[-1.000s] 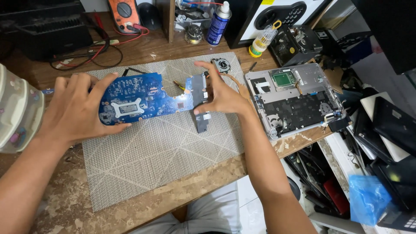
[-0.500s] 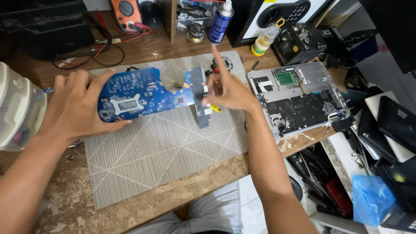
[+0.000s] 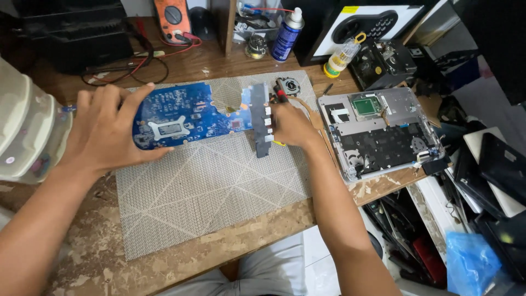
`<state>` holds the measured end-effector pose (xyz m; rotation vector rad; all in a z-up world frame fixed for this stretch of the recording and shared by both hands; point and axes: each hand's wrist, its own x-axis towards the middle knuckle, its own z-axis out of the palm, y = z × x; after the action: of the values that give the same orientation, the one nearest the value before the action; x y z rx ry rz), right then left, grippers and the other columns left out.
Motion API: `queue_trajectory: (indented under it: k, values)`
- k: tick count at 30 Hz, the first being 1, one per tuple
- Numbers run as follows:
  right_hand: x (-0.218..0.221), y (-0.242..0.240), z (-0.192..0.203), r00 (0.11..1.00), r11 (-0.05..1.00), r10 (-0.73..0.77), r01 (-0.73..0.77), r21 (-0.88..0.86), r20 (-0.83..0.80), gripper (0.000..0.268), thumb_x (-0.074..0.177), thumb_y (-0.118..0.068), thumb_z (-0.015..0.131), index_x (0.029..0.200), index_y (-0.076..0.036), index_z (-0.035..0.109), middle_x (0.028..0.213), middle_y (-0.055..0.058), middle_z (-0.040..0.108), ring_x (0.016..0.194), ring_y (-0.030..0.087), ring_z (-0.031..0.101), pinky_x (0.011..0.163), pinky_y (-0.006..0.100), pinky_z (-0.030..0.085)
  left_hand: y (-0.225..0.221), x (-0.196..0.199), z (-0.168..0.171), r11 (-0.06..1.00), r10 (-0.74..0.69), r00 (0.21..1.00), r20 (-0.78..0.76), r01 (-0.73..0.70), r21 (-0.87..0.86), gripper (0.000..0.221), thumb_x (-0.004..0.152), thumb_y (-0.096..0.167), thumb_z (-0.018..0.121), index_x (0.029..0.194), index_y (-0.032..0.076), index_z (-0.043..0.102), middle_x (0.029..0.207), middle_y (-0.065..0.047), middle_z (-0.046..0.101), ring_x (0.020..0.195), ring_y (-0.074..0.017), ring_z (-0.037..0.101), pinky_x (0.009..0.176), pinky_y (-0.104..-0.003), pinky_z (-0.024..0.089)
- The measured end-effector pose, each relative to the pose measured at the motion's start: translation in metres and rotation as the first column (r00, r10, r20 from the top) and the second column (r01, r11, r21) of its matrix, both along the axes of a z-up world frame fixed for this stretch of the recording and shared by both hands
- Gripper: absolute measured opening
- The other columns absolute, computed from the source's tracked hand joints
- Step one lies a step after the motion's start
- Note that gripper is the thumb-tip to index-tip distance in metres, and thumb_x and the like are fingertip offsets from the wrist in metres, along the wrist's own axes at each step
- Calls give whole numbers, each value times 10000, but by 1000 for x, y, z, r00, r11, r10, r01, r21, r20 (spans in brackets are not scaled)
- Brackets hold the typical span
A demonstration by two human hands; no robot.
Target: Applying thermal paste to a laptop motherboard and inspecting the hardware components on a repair bench.
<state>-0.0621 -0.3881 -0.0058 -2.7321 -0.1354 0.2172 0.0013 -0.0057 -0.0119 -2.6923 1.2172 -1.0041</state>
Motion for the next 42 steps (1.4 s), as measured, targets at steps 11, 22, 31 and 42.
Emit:
queue_trajectory:
  k: [11,22,31,42]
  values:
    - [9,-27,-15,947,966,-84,2,258,309,181,830,79,551,868,-94,584,699,5,562,626,137,500,592,308,385,-2,-9,6,1000,23,977,210,-23,-5,1072,761,939,628,1510,179,525,1083,-89,648,862,-193,572,754,-323,381]
    - [1,-15,10,861,460,-169,499,734,-479,714,909,-748,244,1011,-47,337,675,238,687,371,229,535,346,286,413,-5,-13,3,994,81,900,429,-105,33,857,1016,894,391,1556,238,506,1031,-23,543,856,-151,467,750,-285,359]
    - [11,-14,-13,952,106,83,286,952,-295,434,1140,-206,306,904,73,541,1056,326,734,775,356,767,679,379,671,-12,-16,-2,982,163,877,452,-186,7,763,1084,861,494,1598,309,384,1084,4,540,881,-141,483,845,-317,359]
    - [17,15,-31,936,-8,-338,100,995,-97,185,840,57,784,1014,53,721,795,174,696,658,281,759,590,382,682,-21,-14,9,987,37,909,416,32,-159,202,857,36,688,798,228,709,775,25,560,770,-183,529,852,-382,376]
